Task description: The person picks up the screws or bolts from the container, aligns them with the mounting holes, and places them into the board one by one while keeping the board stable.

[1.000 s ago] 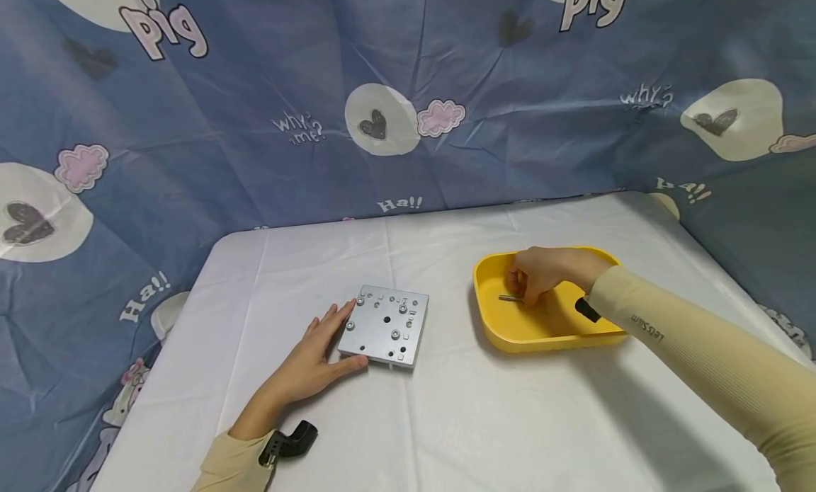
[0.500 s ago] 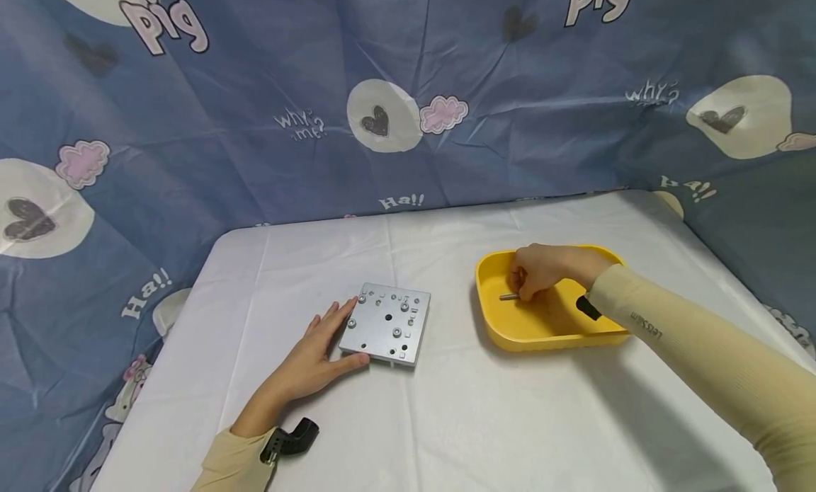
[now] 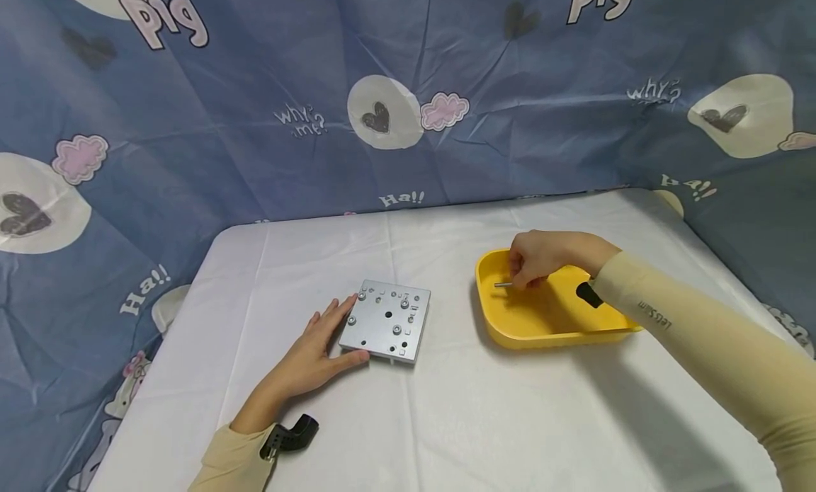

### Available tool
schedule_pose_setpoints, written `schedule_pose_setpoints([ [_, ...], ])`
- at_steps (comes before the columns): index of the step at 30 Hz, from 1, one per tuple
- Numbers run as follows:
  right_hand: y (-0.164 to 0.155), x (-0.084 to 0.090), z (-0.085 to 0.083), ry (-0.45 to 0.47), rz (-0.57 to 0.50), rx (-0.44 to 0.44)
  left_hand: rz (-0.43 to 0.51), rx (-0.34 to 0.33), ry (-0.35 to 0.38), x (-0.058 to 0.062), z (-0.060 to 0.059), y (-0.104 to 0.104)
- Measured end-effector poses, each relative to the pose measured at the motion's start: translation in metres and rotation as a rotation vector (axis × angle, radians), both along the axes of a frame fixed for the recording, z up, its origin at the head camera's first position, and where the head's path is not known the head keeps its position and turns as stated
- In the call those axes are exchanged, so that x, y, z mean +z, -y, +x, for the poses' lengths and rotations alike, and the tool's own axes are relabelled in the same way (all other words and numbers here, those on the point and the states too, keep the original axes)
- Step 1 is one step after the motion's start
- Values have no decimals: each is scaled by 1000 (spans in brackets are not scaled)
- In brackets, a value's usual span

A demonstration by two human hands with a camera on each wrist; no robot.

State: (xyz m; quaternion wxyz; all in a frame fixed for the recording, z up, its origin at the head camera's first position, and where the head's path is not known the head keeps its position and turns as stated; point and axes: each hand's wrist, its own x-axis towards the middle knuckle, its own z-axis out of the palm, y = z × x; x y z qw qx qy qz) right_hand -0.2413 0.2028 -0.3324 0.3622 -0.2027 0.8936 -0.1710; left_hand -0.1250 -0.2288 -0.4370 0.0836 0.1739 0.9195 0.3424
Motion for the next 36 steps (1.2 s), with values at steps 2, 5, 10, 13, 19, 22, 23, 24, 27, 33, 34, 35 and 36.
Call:
schedule_pose_setpoints([
  [2, 2, 5, -1, -7, -14, 6, -1, 0, -1, 0, 0, 0],
  [5, 5, 14, -3, -13, -47, 19, -1, -1, -2, 0, 0, 0],
  [10, 11, 30, -6, -30, -99, 16, 3, -3, -4, -1, 0, 1],
  [13, 16, 37, -7, -29, -117, 11, 4, -4, -6, -1, 0, 1],
  [19, 27, 44, -9, -34, -134, 52, -1, -2, -14, 0, 1, 1],
  [22, 35, 47, -10, -49, -128, 69, -2, -2, -14, 0, 2, 2],
  [23, 38, 48, -11, -53, -126, 71, -2, -2, -13, 0, 2, 2],
  [24, 41, 50, -12, -55, -122, 71, -2, 0, -11, 0, 2, 2],
  [27, 50, 51, -15, -60, -122, 76, -5, 0, -12, 0, 1, 3],
  [33, 68, 50, -20, -73, -125, 89, -3, -5, -17, -2, 0, 3],
  [34, 71, 49, -21, -80, -124, 95, -2, -5, -17, -2, 0, 3],
  [35, 75, 49, -21, -84, -128, 100, 0, -5, -16, -2, 0, 2],
  [36, 78, 49, -21, -89, -129, 104, 1, -5, -16, -2, 0, 2],
])
